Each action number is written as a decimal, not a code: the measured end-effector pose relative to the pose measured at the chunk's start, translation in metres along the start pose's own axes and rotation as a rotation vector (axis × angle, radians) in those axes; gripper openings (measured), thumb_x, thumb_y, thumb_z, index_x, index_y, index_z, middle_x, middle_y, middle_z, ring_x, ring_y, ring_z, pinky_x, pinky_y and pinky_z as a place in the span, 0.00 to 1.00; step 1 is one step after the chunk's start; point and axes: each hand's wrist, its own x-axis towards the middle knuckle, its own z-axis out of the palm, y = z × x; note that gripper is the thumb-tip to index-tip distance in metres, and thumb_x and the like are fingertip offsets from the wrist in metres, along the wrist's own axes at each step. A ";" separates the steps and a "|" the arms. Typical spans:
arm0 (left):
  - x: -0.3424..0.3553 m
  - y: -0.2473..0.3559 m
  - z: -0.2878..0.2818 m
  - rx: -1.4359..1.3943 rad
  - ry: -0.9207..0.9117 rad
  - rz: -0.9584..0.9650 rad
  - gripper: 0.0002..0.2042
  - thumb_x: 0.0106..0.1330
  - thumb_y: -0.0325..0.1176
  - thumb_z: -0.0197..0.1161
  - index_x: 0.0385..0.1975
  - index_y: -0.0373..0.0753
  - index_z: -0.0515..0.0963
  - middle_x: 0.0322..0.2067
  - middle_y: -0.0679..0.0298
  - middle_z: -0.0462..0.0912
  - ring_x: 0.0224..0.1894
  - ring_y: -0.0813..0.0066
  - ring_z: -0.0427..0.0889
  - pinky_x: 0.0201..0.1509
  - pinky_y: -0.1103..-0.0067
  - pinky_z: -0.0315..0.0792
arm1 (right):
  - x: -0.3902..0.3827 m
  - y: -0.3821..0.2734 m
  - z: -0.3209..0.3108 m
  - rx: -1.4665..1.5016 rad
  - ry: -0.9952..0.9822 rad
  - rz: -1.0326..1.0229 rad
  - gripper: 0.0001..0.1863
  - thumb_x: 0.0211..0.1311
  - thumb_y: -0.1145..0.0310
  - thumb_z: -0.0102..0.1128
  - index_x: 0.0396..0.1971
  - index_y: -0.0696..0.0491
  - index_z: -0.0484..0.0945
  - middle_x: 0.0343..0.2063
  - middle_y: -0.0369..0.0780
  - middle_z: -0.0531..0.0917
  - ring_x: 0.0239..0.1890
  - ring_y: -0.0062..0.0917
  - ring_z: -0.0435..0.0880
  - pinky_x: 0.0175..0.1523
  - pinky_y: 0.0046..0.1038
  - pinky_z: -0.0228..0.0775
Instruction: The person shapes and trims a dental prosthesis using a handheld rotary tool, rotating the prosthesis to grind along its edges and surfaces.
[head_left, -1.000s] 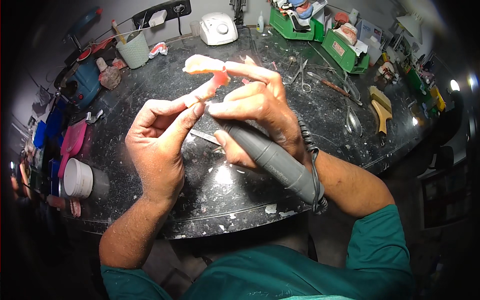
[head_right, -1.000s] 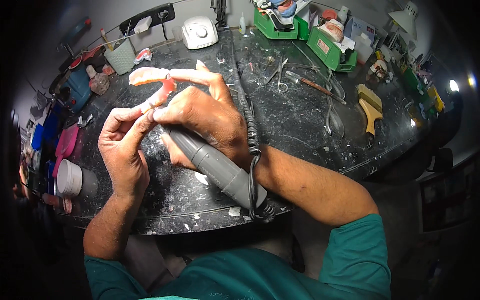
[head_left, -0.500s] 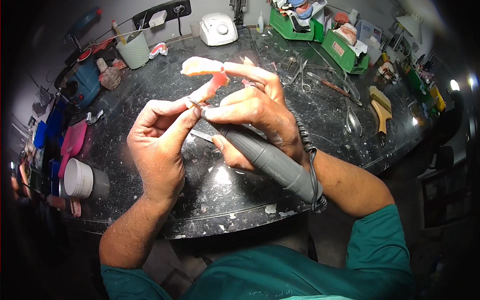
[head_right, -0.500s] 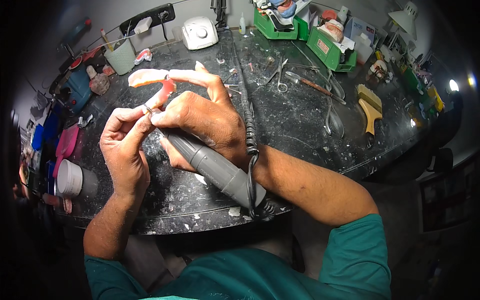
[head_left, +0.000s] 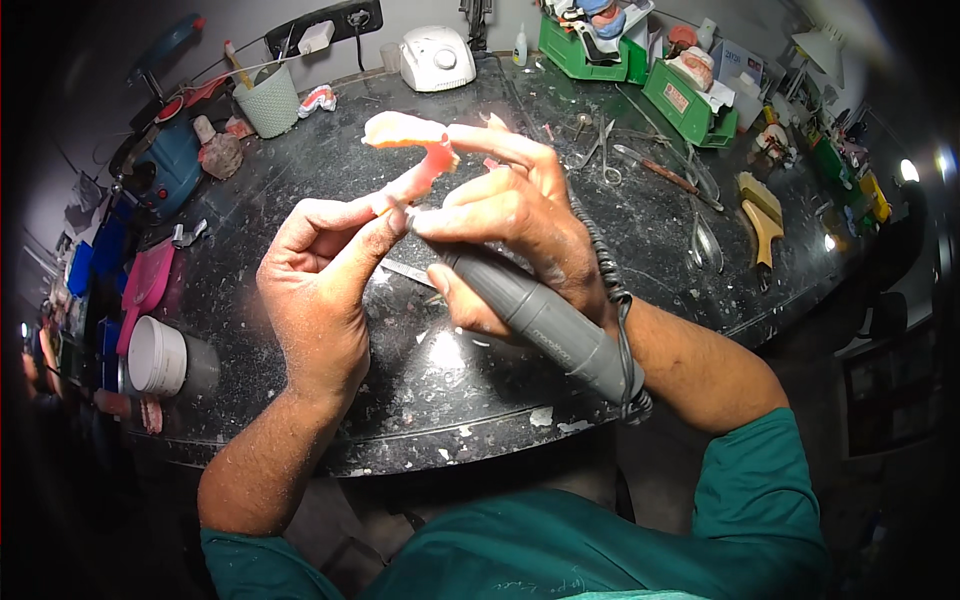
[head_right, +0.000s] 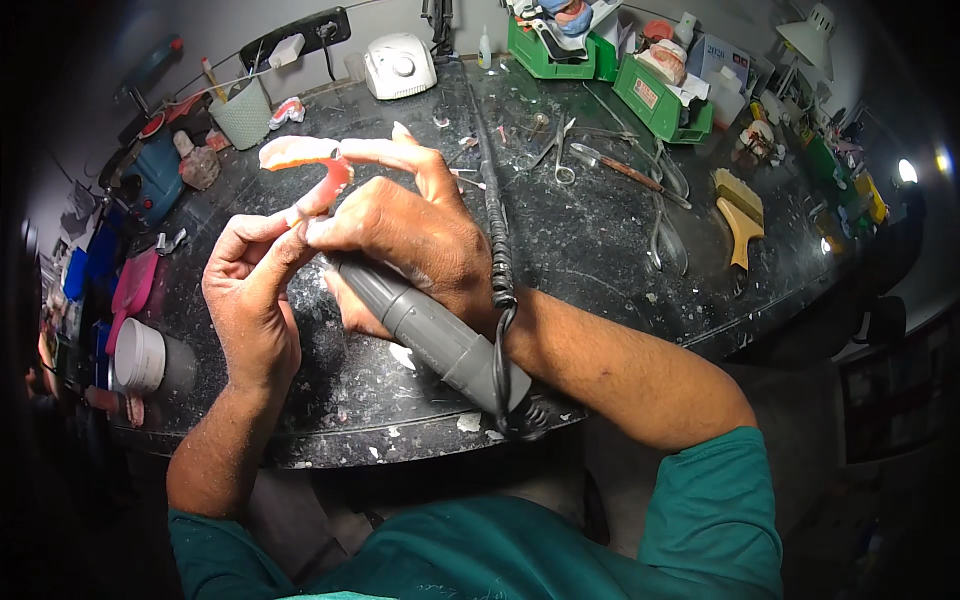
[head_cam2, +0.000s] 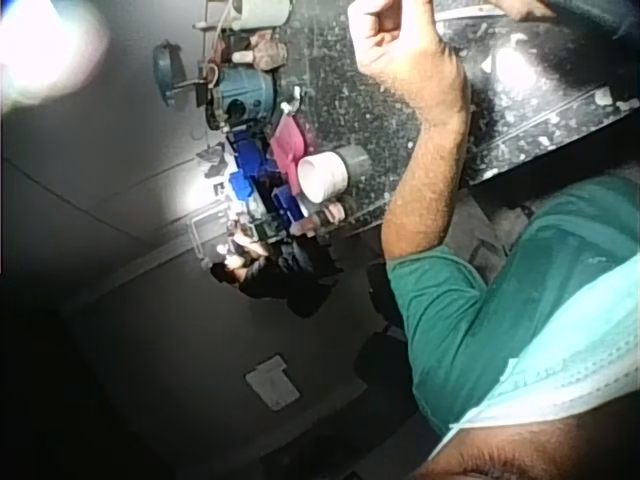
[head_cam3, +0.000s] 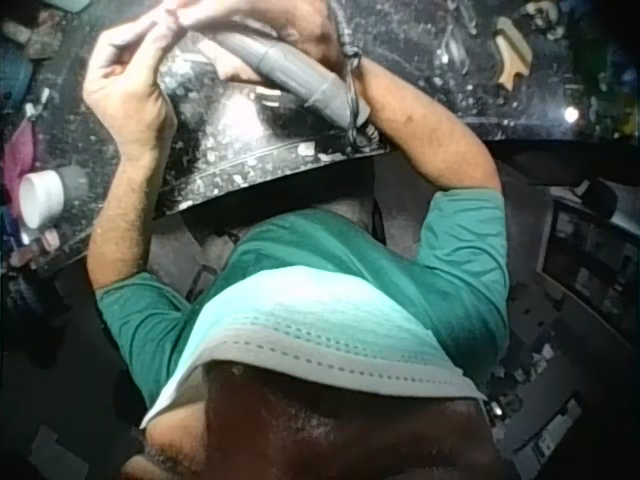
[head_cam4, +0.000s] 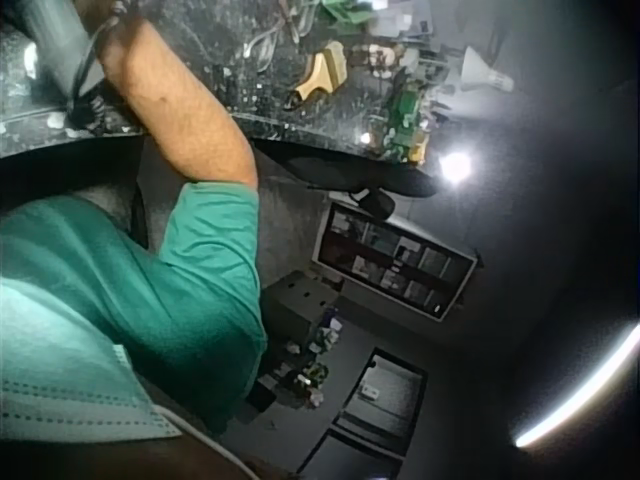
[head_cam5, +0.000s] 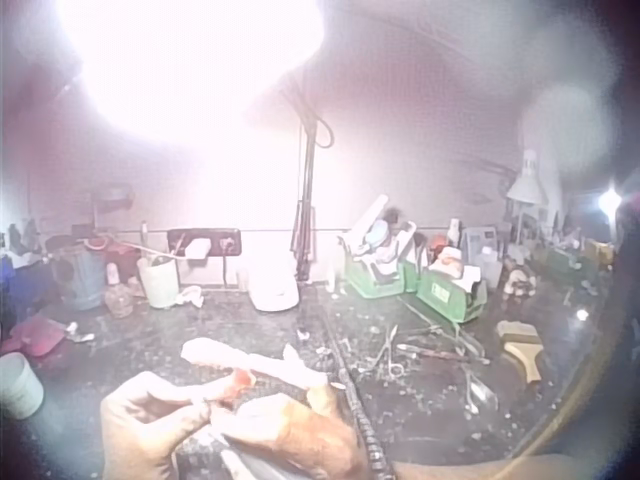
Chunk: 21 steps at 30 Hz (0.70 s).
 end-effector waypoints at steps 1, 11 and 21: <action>0.001 -0.001 -0.002 -0.006 -0.007 -0.011 0.07 0.64 0.18 0.68 0.40 0.31 0.80 0.42 0.52 0.88 0.45 0.74 0.87 0.55 0.79 0.79 | 0.001 -0.001 0.003 -0.003 0.038 -0.026 0.27 0.39 0.79 0.73 0.45 0.48 0.80 0.35 0.35 0.82 0.60 0.40 0.77 0.73 0.53 0.54; 0.001 0.003 0.004 -0.032 0.005 -0.011 0.07 0.64 0.17 0.67 0.39 0.30 0.79 0.43 0.50 0.87 0.46 0.71 0.87 0.56 0.75 0.80 | 0.001 -0.001 -0.003 0.040 0.052 0.027 0.26 0.41 0.80 0.71 0.46 0.50 0.80 0.38 0.39 0.81 0.59 0.45 0.78 0.70 0.58 0.59; 0.003 0.004 0.005 -0.070 -0.010 -0.067 0.05 0.66 0.19 0.66 0.39 0.30 0.79 0.43 0.50 0.87 0.45 0.68 0.88 0.55 0.72 0.82 | 0.002 0.001 -0.008 0.038 0.014 0.012 0.27 0.40 0.82 0.70 0.47 0.51 0.80 0.38 0.39 0.80 0.59 0.46 0.79 0.69 0.55 0.61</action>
